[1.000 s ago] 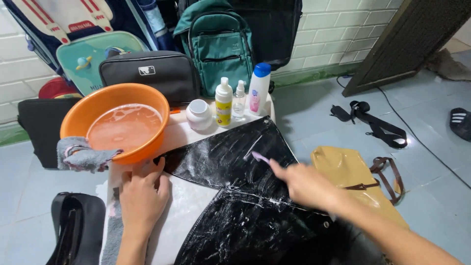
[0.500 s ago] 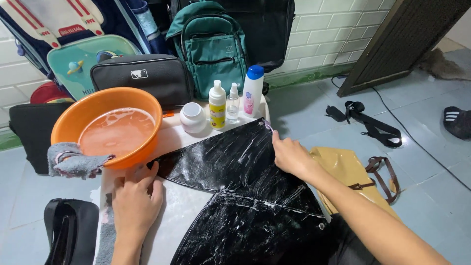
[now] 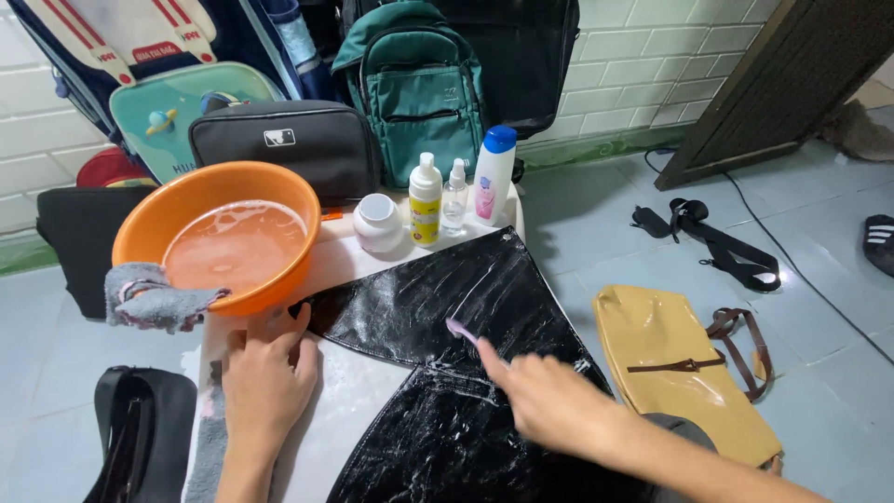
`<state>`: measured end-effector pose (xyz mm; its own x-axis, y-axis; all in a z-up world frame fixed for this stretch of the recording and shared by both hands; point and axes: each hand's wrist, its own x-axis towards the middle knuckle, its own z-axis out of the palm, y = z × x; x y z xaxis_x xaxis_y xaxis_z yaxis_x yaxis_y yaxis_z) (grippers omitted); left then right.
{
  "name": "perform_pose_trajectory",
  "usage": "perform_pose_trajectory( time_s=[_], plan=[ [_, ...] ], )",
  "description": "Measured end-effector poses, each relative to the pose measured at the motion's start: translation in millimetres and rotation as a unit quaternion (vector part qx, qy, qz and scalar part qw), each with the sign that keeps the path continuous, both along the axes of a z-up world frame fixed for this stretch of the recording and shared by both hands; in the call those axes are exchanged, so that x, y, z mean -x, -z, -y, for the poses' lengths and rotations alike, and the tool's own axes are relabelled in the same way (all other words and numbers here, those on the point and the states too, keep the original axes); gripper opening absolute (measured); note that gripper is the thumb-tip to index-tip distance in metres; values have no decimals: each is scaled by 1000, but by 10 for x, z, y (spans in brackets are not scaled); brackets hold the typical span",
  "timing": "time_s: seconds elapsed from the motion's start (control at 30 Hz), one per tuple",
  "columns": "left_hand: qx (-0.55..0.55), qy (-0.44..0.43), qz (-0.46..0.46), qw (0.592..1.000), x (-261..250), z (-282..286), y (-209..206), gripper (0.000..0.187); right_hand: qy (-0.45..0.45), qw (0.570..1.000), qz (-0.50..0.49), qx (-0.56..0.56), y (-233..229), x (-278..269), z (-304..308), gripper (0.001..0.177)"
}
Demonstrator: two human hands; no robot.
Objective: Scrubbing a black leather bag component with a toothbrush and soapy water to clean it.
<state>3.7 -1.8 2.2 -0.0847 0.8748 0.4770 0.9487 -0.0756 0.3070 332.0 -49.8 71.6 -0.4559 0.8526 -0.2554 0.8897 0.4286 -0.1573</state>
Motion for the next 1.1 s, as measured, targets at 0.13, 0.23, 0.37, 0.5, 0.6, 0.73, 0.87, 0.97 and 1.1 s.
perform_pose_trajectory(
  time_s=[0.13, 0.23, 0.37, 0.5, 0.6, 0.73, 0.87, 0.97, 1.1],
  plan=[
    [-6, 3, -4, 1000, -23, 18, 2, 27, 93, 992, 47, -71, 169, -127, -171, 81],
    [-1, -3, 1, 1000, -5, 7, -56, 25, 40, 997, 10, -71, 110, 81, 104, 73],
    [-27, 4, -11, 1000, -10, 13, 18, 26, 78, 996, 10, -37, -36, 126, -245, 81],
    [-18, -3, 1, 1000, -7, 4, -1, 29, 45, 996, 43, -61, 74, 262, -12, 78],
    [-36, 10, -10, 999, -7, 4, 34, 26, 10, 998, -51, -24, 125, 121, 65, 69],
    [-19, 10, 11, 1000, -22, 47, -75, 33, 78, 997, 3, -18, -96, 193, -10, 74],
    [-16, 9, 17, 1000, -12, 24, -47, 31, 20, 999, -22, -25, -28, 279, 46, 61],
    [-44, 17, 11, 999, -23, 36, -38, 28, 34, 999, -21, -23, -27, 393, -122, 65],
    [-21, 12, 12, 1000, 5, 21, 11, 27, -34, 998, -36, -23, -25, 543, -289, 66]
  ],
)
